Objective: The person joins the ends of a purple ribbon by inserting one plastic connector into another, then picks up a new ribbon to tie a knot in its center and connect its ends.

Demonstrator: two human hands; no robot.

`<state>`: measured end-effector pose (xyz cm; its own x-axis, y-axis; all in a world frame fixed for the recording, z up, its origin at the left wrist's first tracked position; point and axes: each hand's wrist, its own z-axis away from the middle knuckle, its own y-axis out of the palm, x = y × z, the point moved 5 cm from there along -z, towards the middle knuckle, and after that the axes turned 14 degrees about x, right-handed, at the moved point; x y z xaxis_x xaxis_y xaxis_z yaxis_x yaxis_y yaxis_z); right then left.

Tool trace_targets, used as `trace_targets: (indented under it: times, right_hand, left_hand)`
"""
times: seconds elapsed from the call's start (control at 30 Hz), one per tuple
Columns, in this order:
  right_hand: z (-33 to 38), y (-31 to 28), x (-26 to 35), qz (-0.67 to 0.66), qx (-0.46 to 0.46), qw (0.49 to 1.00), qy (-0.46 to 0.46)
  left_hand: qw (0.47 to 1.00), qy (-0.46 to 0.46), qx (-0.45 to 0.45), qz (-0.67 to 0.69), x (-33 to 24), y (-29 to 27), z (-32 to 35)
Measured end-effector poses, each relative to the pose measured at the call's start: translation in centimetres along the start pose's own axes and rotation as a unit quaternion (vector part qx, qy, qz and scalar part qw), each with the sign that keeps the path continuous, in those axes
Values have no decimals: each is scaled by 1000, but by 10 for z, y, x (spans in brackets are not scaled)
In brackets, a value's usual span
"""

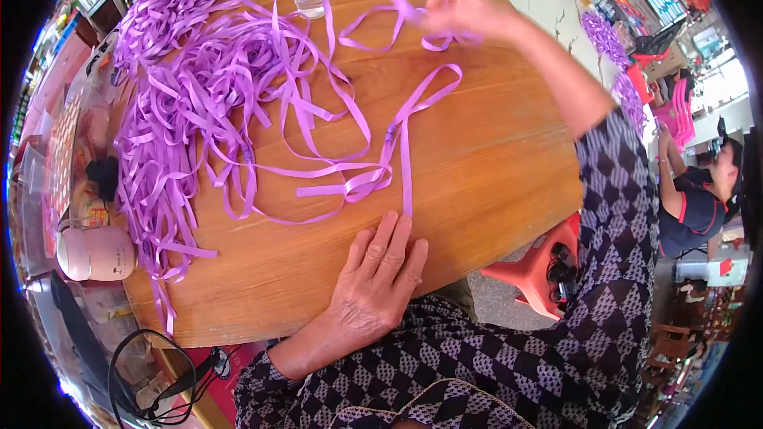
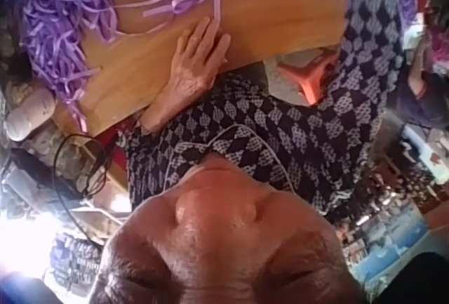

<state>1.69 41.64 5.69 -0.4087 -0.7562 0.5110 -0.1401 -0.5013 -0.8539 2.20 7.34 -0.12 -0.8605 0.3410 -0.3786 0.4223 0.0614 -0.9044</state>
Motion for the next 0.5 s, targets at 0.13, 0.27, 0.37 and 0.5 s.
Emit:
trace_targets:
  times: [0.13,0.27,0.37,0.5]
  right_hand:
    - [38,43,7,173,11,982,-75]
    - [10,19,-31,125,-11,990,57]
    - [13,-1,-16,174,-89,980,28]
    - [29,12,-10,152,-172,972,-46]
  left_hand:
    - [1000,11,-2,-5,-6,-4,-2]
    - [1000,-1,-18,-5,2,0,-2]
    - [998,-1,-46,-39,1,-6,0]
    - [998,-19,-15,-66,0,-18,10]
